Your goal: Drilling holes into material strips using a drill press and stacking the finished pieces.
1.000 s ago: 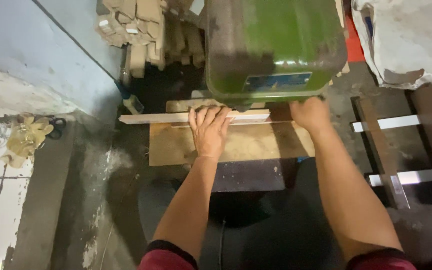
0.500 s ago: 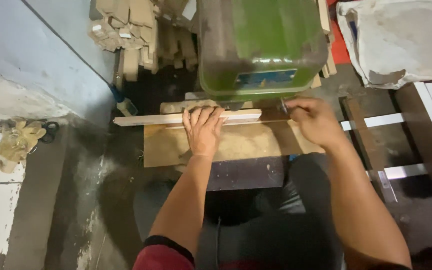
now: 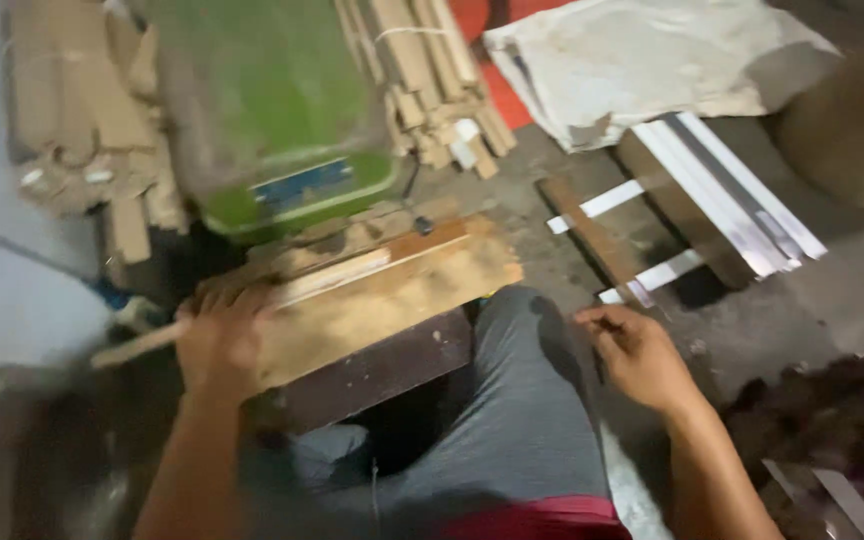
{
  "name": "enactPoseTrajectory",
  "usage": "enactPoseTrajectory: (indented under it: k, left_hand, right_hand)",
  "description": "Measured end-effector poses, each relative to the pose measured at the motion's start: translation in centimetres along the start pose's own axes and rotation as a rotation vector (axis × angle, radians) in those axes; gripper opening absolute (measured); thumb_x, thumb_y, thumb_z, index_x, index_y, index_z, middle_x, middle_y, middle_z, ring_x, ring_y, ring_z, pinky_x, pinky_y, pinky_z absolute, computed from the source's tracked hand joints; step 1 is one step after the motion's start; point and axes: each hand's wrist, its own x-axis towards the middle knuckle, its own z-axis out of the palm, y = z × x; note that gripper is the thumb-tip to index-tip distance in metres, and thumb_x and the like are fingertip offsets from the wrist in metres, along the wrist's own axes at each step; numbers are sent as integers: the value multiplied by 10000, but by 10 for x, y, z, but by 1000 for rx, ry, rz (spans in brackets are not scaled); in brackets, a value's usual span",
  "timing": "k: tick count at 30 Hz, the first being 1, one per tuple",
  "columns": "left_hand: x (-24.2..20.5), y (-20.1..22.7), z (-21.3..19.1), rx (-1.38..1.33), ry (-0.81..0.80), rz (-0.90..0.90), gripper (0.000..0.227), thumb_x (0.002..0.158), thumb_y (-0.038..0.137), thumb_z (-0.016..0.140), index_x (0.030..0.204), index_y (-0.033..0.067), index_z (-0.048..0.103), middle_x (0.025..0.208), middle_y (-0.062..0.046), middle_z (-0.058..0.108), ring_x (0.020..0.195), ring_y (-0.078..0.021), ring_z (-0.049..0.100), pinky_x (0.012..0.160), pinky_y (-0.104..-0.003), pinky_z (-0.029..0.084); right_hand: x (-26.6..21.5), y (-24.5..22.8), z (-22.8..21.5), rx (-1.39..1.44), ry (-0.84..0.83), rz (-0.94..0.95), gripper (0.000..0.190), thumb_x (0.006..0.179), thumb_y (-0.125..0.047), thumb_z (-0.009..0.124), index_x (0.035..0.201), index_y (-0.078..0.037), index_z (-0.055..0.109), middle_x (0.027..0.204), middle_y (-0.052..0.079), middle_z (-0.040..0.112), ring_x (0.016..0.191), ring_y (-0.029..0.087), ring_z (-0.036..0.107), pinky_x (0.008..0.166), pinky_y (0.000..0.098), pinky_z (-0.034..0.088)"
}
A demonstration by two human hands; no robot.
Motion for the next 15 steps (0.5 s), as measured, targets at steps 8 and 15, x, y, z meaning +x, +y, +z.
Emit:
enactPoseTrajectory:
  k: [8,15]
  left_hand:
    - [-1,32,-80,-432,77,463,264,887,326,597,1130,298,697,1112,22,685,1040,-265,663,928,-432,523]
    - [1,157,-274,-521,143,786,229,905,448,640,1094,327,686,935,112,676,797,-235,629,700,-441,464]
  right_hand:
    - [-53,-58,-17,-331,-9,-371,227,938,-169,648,1121,-85,754,1039,155,770,996,368,714,867,477,563]
    - [-92,-120,2,-562,20,-813,365,1003,-263,681,1256,-8,615,1160,155,663,939,330,614,770,411,497]
